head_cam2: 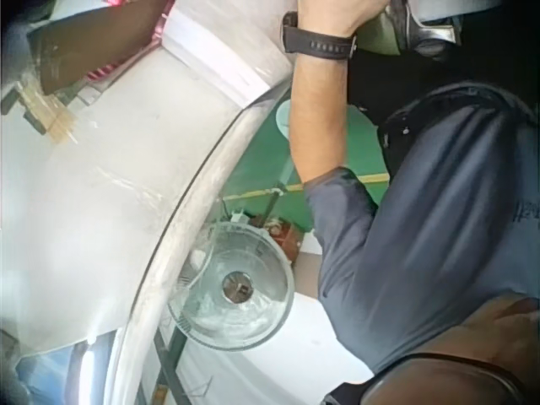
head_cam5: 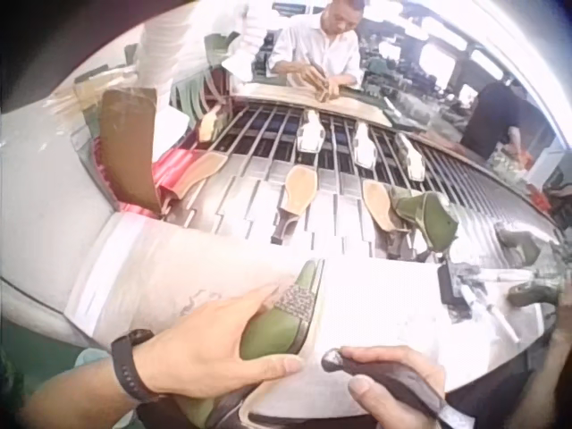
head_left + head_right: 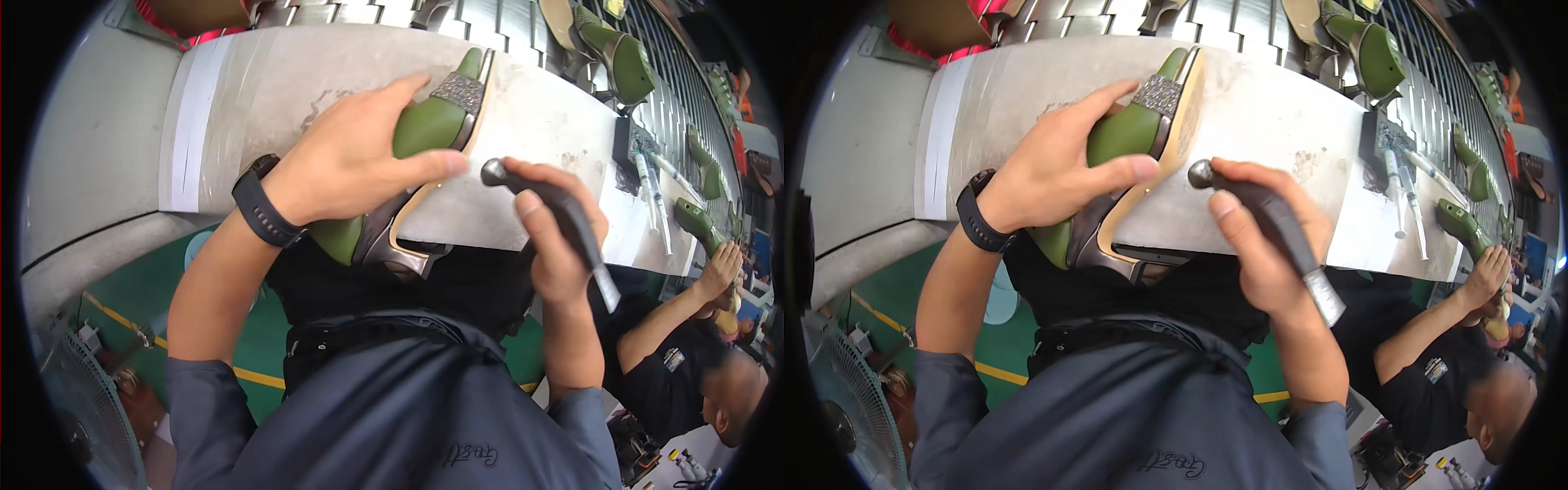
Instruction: The person assembles high-heeled shoes on a production line by attaching soles to shoe lasts by hand, pressing them together, and tapping the edges with a hammer.
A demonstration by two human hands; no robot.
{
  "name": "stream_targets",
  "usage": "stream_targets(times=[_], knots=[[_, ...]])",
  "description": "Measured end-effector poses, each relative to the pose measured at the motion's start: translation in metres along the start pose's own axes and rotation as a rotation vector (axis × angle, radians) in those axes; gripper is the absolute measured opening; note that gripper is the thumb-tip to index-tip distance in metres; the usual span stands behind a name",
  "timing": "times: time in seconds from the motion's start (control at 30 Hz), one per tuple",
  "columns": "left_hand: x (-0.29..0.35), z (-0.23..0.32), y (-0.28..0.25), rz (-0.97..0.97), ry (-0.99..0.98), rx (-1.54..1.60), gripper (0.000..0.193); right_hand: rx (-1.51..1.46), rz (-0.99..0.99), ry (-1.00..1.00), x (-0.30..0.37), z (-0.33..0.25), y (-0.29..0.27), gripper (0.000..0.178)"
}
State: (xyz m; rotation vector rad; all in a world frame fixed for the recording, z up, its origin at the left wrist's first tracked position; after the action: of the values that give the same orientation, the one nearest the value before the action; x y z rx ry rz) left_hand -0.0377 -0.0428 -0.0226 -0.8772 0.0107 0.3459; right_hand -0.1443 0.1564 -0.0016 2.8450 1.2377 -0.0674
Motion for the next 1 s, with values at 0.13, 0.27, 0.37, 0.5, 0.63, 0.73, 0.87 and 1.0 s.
stream_targets(times=[0.13, 0.27, 0.37, 0.5, 0.63, 0.73, 0.87, 1.0], knots=[[-0.023, 0.022, 0.007, -0.014, -0.143, -0.173, 0.09, -0.294, 0.131, -0.125, -0.025, -0.023, -0.007, 0.028], [-0.024, 0.022, 0.018, -0.067, -0.215, -0.231, 0.085, -0.225, -0.015, -0.075, -0.042, -0.007, 0.014, 0.023], [-0.022, 0.018, 0.016, -0.053, -0.215, -0.216, 0.084, -0.16, -0.113, -0.003, -0.058, -0.013, 0.016, 0.02], [-0.025, 0.019, 0.016, -0.023, -0.161, -0.222, 0.085, -0.124, -0.121, 0.0, -0.075, -0.021, 0.016, 0.018], [-0.029, 0.023, 0.015, -0.03, -0.164, -0.24, 0.085, -0.146, -0.074, -0.091, -0.095, -0.018, 0.011, 0.015], [-0.029, 0.022, 0.015, -0.048, -0.17, -0.295, 0.087, -0.262, 0.04, 0.042, -0.126, 0.0, -0.002, 0.019], [-0.03, 0.026, 0.007, 0.006, -0.123, -0.23, 0.09, -0.335, 0.155, 0.286, -0.144, 0.07, -0.035, 0.019], [-0.013, 0.052, -0.069, 0.432, 0.034, -0.174, 0.096, -0.409, 0.18, 0.235, -0.108, 0.069, -0.052, 0.017]])
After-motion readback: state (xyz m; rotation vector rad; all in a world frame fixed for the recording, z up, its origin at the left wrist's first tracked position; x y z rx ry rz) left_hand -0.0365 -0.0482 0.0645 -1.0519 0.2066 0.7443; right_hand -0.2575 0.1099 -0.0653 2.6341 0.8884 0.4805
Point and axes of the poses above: each hand's wrist, its own x-axis away from the middle knuckle, its own y-axis out of the palm, z = x × y, the point moved 8 cm from there along -x, towards the middle knuckle, and after that the axes turned 13 degrees about -x, right-handed, at the moved point
